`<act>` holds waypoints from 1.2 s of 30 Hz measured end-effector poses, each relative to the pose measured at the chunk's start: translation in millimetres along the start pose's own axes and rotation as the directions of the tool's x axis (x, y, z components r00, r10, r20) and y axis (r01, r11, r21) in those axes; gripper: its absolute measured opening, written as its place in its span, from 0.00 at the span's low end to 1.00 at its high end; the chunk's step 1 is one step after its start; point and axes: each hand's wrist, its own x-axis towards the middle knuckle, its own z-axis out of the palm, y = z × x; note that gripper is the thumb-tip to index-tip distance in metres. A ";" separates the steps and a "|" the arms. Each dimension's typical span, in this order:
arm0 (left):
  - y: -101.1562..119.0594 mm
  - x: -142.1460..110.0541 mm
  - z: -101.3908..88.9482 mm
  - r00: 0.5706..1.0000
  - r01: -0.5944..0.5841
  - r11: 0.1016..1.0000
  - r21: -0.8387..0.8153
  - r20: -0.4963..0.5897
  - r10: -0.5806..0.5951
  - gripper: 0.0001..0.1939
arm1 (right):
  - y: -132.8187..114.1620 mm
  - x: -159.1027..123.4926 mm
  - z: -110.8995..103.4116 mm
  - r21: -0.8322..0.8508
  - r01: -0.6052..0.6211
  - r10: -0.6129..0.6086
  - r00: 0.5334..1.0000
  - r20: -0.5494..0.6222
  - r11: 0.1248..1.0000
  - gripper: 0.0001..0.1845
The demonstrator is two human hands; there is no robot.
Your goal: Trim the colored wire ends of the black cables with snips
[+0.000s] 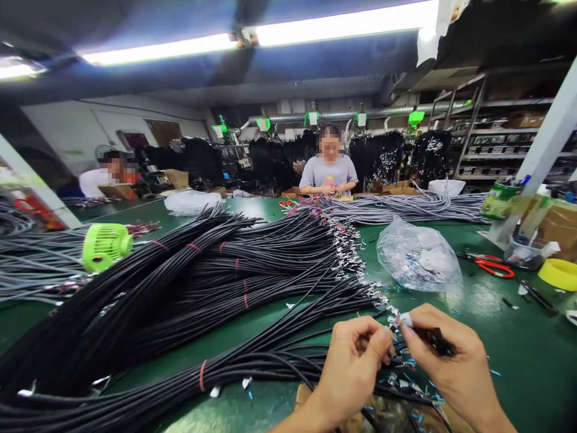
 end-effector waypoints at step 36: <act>-1.5 -0.8 2.3 0.999 -0.011 0.995 -0.104 -0.048 0.006 0.26 | -9.6 -1.2 7.6 0.007 -0.175 0.172 0.961 -0.215 0.985 0.06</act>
